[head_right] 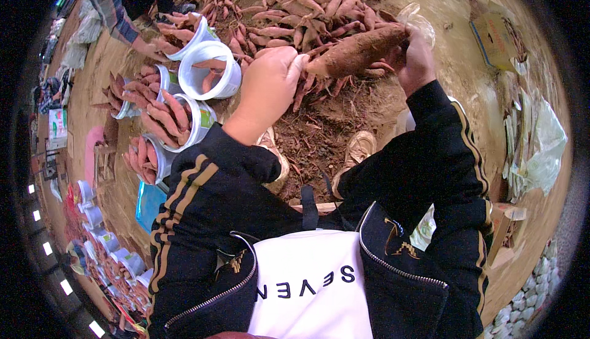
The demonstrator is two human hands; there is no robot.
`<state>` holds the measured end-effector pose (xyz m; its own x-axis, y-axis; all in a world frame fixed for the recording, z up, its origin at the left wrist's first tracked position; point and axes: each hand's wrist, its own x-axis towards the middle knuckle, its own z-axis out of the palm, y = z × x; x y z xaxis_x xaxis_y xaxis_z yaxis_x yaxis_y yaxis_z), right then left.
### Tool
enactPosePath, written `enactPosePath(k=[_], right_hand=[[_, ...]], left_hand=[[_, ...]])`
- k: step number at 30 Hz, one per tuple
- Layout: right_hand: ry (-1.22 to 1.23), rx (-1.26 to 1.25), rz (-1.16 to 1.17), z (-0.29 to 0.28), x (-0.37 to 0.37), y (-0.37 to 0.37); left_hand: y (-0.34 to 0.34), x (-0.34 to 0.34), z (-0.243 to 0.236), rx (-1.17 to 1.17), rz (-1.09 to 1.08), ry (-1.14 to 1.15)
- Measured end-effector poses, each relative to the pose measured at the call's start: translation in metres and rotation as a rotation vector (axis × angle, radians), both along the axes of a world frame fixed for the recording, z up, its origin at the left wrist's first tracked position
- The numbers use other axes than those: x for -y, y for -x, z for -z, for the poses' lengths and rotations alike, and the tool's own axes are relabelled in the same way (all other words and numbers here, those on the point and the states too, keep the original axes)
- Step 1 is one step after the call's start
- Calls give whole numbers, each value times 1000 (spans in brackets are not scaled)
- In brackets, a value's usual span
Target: The person sits on the floor and sorts a large pile of sweet potatoes by hand, placing them into white buckets. The person repeatedly picks up sweet potatoes from the pile and transfers them into the buckets.
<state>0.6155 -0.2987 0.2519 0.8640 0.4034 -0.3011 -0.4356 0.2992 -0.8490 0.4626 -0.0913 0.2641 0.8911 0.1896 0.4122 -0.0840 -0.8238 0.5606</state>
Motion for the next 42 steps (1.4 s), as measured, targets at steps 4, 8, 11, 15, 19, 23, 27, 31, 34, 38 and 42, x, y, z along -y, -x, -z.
enactPosePath(k=[4, 8, 11, 15, 19, 23, 27, 31, 34, 38, 42], right_hand=[[-36, 69, -2, 41, -5, -28], [-22, -111, 145, 24, -78, 4], [-101, -96, 131, 57, -100, -5], [74, -150, 295, 70, -184, 28], [-133, 163, -81, 103, -299, 61], [9, 561, -95, 100, -339, 70], [487, 1160, -189, 119, -327, 64], [664, 634, -387, 183, -185, 16], [1358, 601, -509, 280, -72, -3], [1279, 438, -709, 313, -72, 50], [1179, 610, -228, 276, -139, 86]], left_hand=[[6, -11, -9, -48, -70, -148], [18, -41, -21, -10, -227, 89], [29, -60, -56, 47, -283, 662], [28, -92, -42, 322, -324, 947], [29, -99, -28, 248, -428, 754], [15, -94, -33, 324, -338, 869], [38, -116, -34, 230, -471, 898], [42, -100, -46, 270, -393, 1049], [33, -89, -45, 131, -340, 1098], [20, -77, -44, 4, -404, 1041], [10, -69, -52, -36, -398, 977]])
